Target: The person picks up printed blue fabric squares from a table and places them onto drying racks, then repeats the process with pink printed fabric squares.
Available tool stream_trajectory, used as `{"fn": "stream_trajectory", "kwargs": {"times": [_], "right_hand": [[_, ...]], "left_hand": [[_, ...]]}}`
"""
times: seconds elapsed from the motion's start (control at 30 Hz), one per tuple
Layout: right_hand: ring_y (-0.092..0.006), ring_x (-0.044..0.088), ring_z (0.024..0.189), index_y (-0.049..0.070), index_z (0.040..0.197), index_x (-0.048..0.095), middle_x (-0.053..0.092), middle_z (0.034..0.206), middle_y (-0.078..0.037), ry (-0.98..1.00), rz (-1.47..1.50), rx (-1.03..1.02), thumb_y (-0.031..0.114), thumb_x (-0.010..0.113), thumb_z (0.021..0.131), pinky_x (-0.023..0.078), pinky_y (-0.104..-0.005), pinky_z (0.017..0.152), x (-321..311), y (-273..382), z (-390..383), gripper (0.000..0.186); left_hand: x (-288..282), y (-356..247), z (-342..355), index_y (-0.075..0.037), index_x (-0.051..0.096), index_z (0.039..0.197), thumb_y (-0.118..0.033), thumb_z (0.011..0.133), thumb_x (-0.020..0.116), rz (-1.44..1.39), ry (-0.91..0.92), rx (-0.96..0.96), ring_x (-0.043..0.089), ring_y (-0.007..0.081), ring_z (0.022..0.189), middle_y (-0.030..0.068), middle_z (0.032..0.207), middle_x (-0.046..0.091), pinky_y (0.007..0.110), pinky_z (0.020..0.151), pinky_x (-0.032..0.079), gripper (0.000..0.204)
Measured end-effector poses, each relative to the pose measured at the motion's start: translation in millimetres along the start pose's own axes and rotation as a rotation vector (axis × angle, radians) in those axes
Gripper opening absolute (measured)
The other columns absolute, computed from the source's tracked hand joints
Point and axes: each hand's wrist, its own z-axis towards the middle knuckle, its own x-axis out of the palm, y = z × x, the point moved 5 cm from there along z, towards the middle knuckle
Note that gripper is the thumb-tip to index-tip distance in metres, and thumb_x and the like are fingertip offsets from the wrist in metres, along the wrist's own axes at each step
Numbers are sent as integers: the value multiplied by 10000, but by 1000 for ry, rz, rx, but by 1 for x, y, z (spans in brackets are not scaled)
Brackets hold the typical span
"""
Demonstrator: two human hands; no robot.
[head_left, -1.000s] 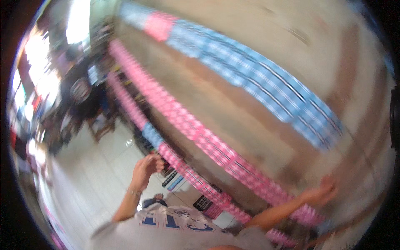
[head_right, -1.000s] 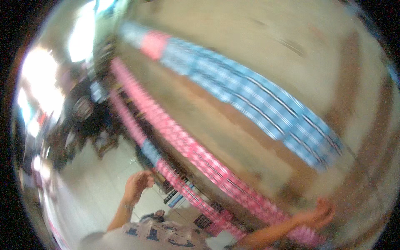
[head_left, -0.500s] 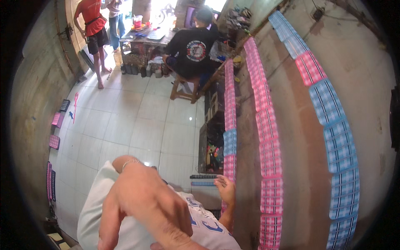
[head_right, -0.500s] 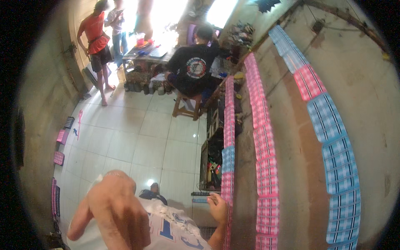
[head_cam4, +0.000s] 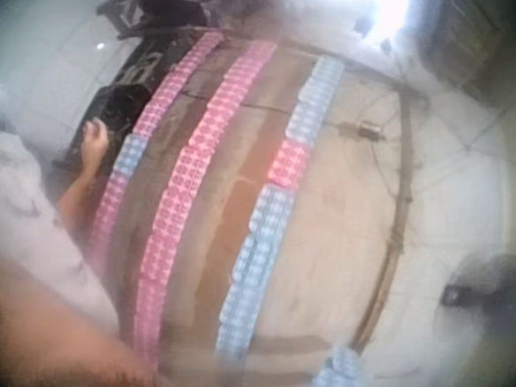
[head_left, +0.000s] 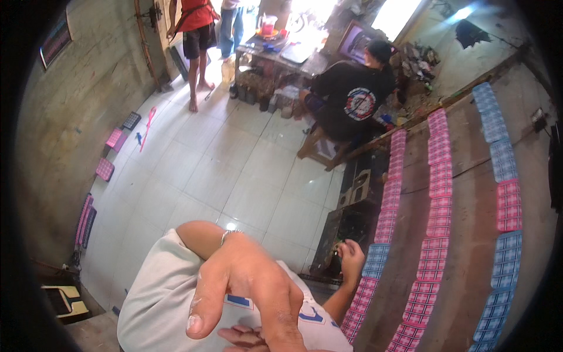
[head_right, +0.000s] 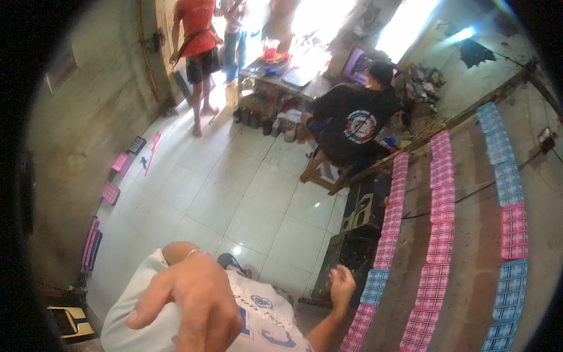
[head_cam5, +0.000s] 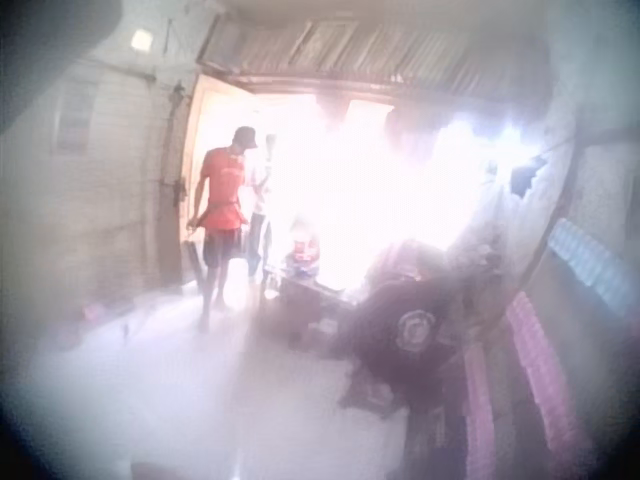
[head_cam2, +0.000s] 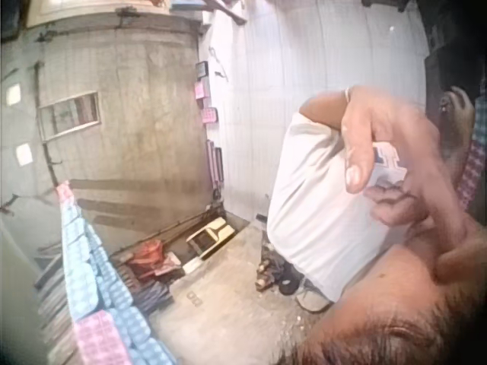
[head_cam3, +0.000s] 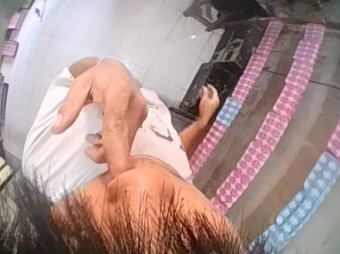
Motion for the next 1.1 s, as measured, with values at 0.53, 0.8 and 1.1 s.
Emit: {"fn": "stream_trajectory", "kwargs": {"times": [0.53,0.8,1.1], "right_hand": [[-339,634,836,-21,1091,561,639,938,-216,751,-560,-157,150,590,794,495,-367,756,257,61,231,345],[-330,607,906,66,1083,600,643,934,-182,890,-742,-334,181,607,773,477,-382,801,299,102,407,331],[-349,613,901,-26,1156,519,629,921,-241,535,-568,-352,182,617,773,483,-397,788,344,211,564,447]], "left_hand": [[-174,-186,-84,191,500,1108,-204,775,708,1,-229,298,529,76,455,101,620,570,196,374,399,557],[-264,-329,-216,-17,501,914,-150,856,597,955,-1504,-45,605,147,694,62,752,578,244,646,488,173],[-217,-254,-647,-2,477,666,-120,857,592,901,-2769,-233,655,223,588,115,606,596,337,459,533,252]]}}
